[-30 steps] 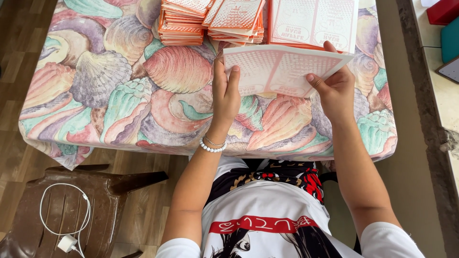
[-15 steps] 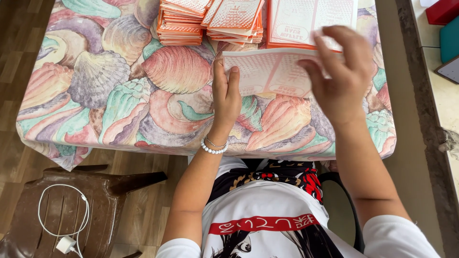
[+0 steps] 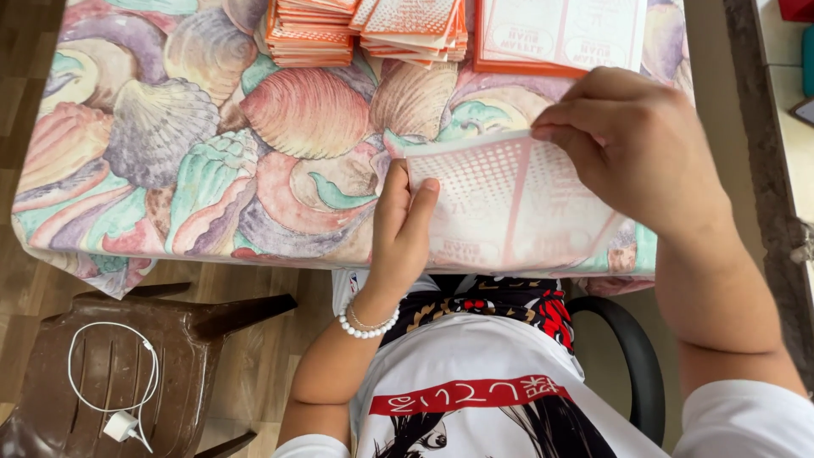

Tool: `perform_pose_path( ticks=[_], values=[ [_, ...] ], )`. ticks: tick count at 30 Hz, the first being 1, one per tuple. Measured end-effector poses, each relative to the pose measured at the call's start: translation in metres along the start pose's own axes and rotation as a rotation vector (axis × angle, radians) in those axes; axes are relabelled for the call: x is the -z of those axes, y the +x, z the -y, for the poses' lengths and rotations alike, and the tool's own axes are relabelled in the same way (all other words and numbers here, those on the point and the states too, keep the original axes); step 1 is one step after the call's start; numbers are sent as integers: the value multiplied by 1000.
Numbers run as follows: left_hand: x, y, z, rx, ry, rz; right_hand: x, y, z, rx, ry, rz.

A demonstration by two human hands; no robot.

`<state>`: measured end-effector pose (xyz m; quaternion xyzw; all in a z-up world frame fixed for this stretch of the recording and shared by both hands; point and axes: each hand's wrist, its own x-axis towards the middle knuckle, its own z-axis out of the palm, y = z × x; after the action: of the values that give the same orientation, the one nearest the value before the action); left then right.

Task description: The person folds multiple orange and white paper sheets on a table with a seashell-patterned tablecloth. They fold each sheet in half, then fold the sides inward, and place the finished pieces into a growing stack. The process is repeated for several sheets throughout the clip.

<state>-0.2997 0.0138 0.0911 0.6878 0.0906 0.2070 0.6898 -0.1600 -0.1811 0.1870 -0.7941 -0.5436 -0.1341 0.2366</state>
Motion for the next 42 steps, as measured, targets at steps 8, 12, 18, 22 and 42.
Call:
perform_pose_path(
  ticks=[8,12,18,22,42],
  values=[
    [26,89,76,-323,621,194,-109,-13,-99,-414,223,315],
    [22,130,97,-378,832,349,-136,-21,-124,-394,260,302],
    [21,147,92,-304,912,494,-152,-34,-138,-249,227,197],
    [20,151,96,-271,1001,475,-162,-40,-145,-236,158,181],
    [30,133,99,-986,1199,751,-115,-27,-108,129,-527,649]
  ],
)
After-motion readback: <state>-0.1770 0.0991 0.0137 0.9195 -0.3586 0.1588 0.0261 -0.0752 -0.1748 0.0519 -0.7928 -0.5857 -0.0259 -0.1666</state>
